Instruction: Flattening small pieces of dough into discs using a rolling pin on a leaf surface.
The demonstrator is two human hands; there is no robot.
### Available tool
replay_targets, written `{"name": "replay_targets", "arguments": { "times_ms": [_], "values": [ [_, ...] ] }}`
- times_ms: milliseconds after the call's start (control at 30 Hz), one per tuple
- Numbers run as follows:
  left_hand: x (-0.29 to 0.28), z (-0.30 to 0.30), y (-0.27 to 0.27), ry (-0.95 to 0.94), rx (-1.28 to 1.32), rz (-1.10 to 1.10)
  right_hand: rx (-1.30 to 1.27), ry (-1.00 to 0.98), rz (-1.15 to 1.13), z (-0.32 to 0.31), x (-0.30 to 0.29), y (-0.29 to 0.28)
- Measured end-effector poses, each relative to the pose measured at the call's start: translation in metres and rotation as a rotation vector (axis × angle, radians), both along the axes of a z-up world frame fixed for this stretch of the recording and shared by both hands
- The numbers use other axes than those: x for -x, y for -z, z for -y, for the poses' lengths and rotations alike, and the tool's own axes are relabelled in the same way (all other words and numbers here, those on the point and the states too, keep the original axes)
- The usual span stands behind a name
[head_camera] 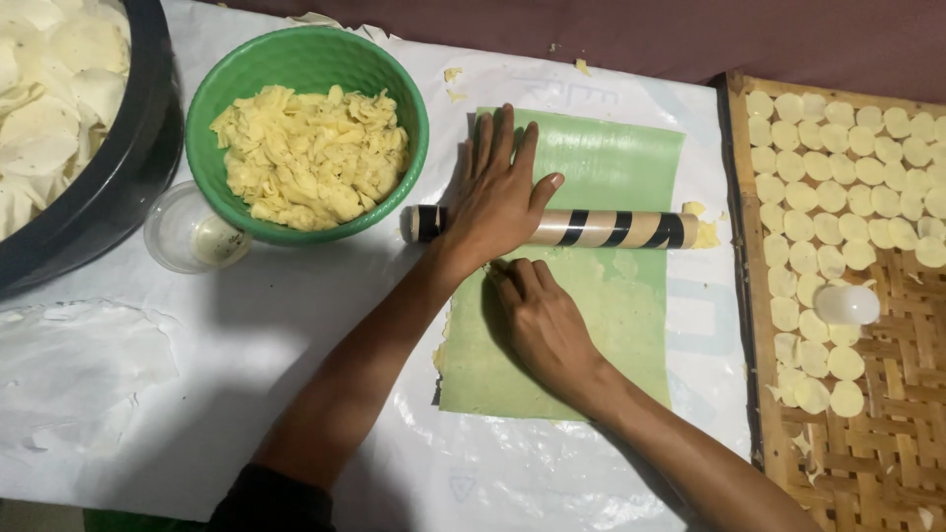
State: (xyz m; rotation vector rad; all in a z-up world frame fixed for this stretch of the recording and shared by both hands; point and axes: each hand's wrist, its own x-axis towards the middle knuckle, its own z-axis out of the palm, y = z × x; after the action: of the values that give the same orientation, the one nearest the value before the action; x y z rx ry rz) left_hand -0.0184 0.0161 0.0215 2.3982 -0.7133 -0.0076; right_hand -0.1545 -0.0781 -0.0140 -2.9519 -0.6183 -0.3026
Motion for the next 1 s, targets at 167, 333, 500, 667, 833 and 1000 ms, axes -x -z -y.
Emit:
{"name": "replay_targets", "arguments": {
  "times_ms": [167, 333, 500, 667, 833, 1000],
  "values": [
    [0.022, -0.047, 0.017, 0.184, 0.064, 0.213, -0.018, 0.007, -0.054, -0.008, 0.011, -0.026],
    [0.049, -0.086, 0.004, 0.226, -0.034, 0.304, -0.128, 0.017, -0.068, -0.001, 0.012, -0.035],
    [0.055, -0.095, 0.000, 0.210, -0.208, 0.394, -0.081, -0.006, -0.018, 0.001, 0.016, -0.030],
    [0.079, -0.110, -0.011, 0.103, -0.291, 0.359, -0.062, -0.005, -0.033, 0.001, 0.016, -0.028],
    [0.108, -0.136, -0.007, 0.037, -0.324, 0.359, -0.152, -0.002, -0.061, 0.003, 0.017, -0.030],
    [0.122, -0.164, -0.009, -0.012, -0.400, 0.330, -0.364, 0.067, 0.198, 0.031, -0.005, -0.044]
  ]
}}
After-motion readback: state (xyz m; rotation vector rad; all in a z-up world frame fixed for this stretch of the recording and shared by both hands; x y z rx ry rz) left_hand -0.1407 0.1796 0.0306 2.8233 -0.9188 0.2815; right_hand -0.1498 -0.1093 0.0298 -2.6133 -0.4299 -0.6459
